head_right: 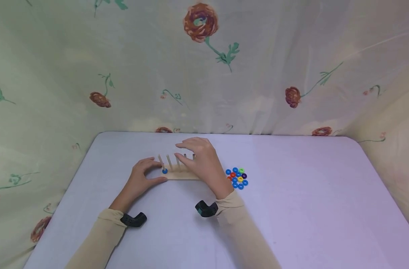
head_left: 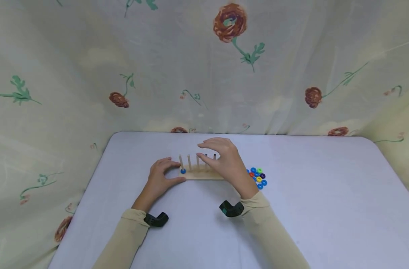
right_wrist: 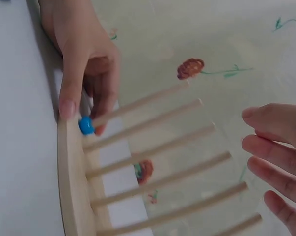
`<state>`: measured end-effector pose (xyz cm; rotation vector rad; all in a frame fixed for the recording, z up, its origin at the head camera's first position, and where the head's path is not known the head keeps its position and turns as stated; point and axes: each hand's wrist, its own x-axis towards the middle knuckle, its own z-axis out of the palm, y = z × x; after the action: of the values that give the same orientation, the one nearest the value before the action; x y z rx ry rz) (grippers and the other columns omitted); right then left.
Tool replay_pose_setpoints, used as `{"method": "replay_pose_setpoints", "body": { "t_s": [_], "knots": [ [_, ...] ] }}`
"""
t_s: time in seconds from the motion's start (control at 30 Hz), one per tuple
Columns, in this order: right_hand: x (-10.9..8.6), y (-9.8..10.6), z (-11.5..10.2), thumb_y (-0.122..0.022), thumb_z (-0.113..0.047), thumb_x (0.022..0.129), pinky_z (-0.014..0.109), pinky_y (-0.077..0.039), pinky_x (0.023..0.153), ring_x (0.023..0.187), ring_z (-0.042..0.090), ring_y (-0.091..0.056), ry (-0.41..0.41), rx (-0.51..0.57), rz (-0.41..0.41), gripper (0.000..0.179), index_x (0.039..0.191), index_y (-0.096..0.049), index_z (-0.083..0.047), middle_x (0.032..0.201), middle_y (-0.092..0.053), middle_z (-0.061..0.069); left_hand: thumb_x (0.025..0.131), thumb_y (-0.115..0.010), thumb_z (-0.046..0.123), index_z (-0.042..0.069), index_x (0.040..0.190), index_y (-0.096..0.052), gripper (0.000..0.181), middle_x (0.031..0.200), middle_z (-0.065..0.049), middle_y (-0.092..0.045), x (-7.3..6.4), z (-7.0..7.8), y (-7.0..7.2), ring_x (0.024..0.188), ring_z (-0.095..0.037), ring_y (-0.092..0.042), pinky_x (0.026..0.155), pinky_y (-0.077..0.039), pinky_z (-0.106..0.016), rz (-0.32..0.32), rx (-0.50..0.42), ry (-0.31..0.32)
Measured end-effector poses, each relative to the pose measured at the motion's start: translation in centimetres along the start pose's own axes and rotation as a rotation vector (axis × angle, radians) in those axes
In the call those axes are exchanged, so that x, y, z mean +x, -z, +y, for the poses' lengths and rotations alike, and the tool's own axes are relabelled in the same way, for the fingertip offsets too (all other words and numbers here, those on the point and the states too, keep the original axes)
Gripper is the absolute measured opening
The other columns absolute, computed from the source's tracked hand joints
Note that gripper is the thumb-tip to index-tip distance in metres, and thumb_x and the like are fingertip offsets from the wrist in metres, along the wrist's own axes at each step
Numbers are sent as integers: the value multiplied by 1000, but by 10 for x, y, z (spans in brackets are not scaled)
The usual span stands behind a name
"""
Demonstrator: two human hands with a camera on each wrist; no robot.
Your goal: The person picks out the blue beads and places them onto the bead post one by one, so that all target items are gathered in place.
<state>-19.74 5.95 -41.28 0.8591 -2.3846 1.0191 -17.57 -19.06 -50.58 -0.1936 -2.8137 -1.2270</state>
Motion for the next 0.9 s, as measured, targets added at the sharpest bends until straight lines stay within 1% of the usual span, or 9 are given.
{"method": "replay_pose_setpoints", "body": {
  "t_s": [0.13, 0.27, 0.33, 0.47, 0.53, 0.57, 0.73, 0.8, 0.9],
  "knots": [
    [-8, 14, 11, -86, -21, 85, 48, -55, 105, 113, 24, -72, -1, 43, 30, 29, 112, -80, -10, 112, -80, 6, 78, -92, 31, 13, 124, -74, 53, 139, -10, -68, 1, 1, -1, 148, -33, -43, 127, -18, -61, -6, 2, 0],
    [-19, 30, 26, -88, -16, 83, 46, -56, 101, 110, 24, -73, -11, 93, 70, 29, 110, -81, -10, 110, -80, 6, 77, -93, 30, 13, 122, -74, 52, 138, -11, -68, 2, 1, 0, 147, -33, -44, 128, -18, -59, 4, -12, -2],
    [-26, 38, 34, -88, -13, 82, 42, -57, 100, 109, 23, -73, -35, 109, 89, 28, 109, -81, -10, 109, -80, 5, 77, -93, 30, 12, 122, -74, 52, 138, -11, -68, 2, 1, 0, 147, -33, -44, 128, -18, -60, 9, -12, -2],
    [-40, 55, 47, -88, -10, 81, 27, -55, 101, 109, 23, -73, -100, 114, 93, 29, 109, -81, -11, 109, -80, 5, 77, -93, 29, 12, 121, -74, 51, 137, -11, -69, 2, 0, 0, 147, -33, -44, 128, -18, -60, 10, -9, -8],
    [-45, 62, 53, -88, -10, 82, 23, -55, 100, 108, 22, -73, -128, 97, 75, 30, 111, -80, -11, 109, -80, 4, 77, -93, 29, 11, 121, -74, 51, 136, -11, -69, 2, 0, 0, 147, -34, -44, 128, -19, -60, 14, -7, -10],
    [-48, 66, 55, -87, -11, 83, 24, -56, 98, 107, 22, -74, -141, 88, 58, 30, 112, -80, -11, 109, -80, 4, 76, -93, 29, 11, 121, -75, 51, 136, -11, -69, 1, 0, 0, 147, -34, -45, 128, -19, -61, 16, -6, -10],
    [-62, 82, 70, -84, -16, 88, 36, -62, 83, 97, 19, -74, -220, 16, -51, 29, 116, -79, -13, 109, -80, 4, 77, -93, 29, 11, 122, -74, 52, 138, -11, -68, 1, 0, 0, 147, -33, -44, 128, -18, -60, 11, -10, 2],
    [-69, 88, 75, -82, -17, 90, 33, -62, 79, 93, 18, -73, -250, 0, -85, 28, 117, -78, -13, 108, -80, 4, 77, -93, 29, 11, 122, -74, 52, 137, -11, -68, 0, 0, -1, 148, -33, -43, 128, -18, -60, 6, -11, 4],
    [-80, 93, 81, -81, -16, 91, 26, -60, 76, 90, 17, -72, -271, -12, -124, 27, 117, -78, -13, 109, -80, 5, 77, -93, 28, 11, 122, -74, 52, 136, -11, -69, 0, 0, -1, 147, -33, -44, 128, -18, -60, 6, -13, 2]
  ]
}}
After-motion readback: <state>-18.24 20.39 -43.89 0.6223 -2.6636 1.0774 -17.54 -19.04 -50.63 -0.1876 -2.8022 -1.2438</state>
